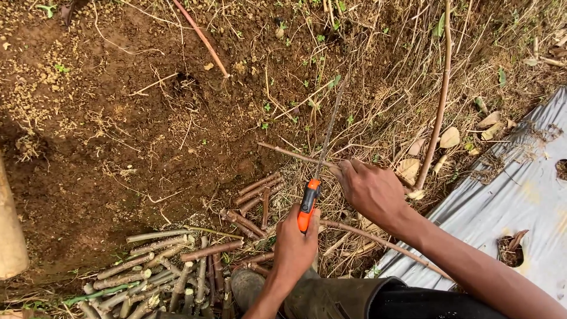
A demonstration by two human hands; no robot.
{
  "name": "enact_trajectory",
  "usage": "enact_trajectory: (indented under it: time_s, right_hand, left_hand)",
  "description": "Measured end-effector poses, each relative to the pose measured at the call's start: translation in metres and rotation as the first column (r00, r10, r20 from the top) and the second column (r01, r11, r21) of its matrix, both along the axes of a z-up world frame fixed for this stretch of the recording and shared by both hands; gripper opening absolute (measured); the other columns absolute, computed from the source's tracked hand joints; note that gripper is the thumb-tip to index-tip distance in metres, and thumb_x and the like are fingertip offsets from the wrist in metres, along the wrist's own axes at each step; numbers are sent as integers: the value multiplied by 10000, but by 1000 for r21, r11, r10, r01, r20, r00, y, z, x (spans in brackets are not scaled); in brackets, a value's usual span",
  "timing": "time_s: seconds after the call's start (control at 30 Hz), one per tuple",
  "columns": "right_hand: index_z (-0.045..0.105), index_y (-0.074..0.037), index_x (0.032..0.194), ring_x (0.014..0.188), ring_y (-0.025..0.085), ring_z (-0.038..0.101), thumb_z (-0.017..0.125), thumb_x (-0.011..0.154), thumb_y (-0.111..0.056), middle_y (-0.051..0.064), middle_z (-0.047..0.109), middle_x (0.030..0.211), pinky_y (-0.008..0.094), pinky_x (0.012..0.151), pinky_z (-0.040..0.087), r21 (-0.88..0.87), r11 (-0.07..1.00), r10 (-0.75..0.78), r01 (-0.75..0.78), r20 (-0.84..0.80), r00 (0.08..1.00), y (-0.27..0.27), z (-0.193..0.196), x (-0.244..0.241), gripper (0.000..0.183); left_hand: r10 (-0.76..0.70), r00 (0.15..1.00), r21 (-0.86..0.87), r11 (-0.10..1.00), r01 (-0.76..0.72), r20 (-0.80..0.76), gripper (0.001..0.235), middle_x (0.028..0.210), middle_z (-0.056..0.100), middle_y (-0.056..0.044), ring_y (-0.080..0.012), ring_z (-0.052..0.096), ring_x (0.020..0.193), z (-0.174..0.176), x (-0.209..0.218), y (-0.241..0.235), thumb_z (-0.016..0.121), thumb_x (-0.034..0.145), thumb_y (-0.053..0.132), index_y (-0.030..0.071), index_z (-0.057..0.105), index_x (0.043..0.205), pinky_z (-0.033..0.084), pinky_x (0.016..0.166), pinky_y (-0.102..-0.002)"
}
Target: Sawing thin branches into smaller segments using a hand saw in a field
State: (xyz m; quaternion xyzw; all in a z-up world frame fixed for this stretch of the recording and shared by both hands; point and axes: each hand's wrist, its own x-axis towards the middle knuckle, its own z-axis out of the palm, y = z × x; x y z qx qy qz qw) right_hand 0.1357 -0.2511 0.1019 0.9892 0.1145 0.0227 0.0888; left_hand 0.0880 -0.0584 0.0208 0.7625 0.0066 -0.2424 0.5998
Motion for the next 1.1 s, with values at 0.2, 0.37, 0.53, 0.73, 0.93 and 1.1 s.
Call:
enact_trajectory:
  time_s: [0.2,0.37,0.53,0.73,0.93,1.1]
  right_hand:
    - [490,-147,887,398,83,269,292,1128,-436,-34,457,624,279,283,263,41,992,-116,119,-55,992,-6,-3,5,425]
    - [582,-102,1005,358,82,280,285,1131,-402,4,480,602,266,267,226,86,989,-110,119,-94,989,-3,3,7,440]
    - [555,-106,882,369,100,286,326,1113,-454,15,566,670,278,288,260,92,993,-69,77,-88,994,1,18,8,476]
    - [512,-191,723,307,71,299,335,1098,-531,-70,365,447,276,272,264,-2,997,-74,74,-107,992,17,60,-11,536]
    - [737,-135,927,483,179,759,396,1071,-514,114,785,804,275,456,616,-65,995,-84,75,-163,983,25,92,-25,530]
    - [596,-170,771,285,100,330,376,1068,-533,-28,530,491,322,230,257,123,986,103,-114,90,991,-1,72,-25,518]
  left_hand:
    - [-24,993,60,998,31,-118,233,722,520,24,-75,475,522,13,-27,6,578,1050,273,153,617,1246,497,472,-253]
    - [10,998,143,990,-1,-62,274,721,709,-30,-180,654,599,-22,-71,36,614,963,345,193,664,1186,556,619,-349]
    - [91,995,237,968,-80,-34,278,525,473,8,-164,441,479,-13,-71,61,696,904,521,262,767,978,419,527,-331]
    - [309,770,-57,940,-335,559,124,874,640,-39,-134,623,701,45,12,63,710,935,158,58,692,1007,655,689,-305]
    - [283,838,-300,942,-151,467,234,691,642,-160,-202,534,562,29,57,21,753,922,174,-52,730,978,432,542,-374]
    - [42,968,47,997,-55,247,306,625,485,31,-106,439,515,15,52,-5,721,911,451,168,768,1019,472,512,-301]
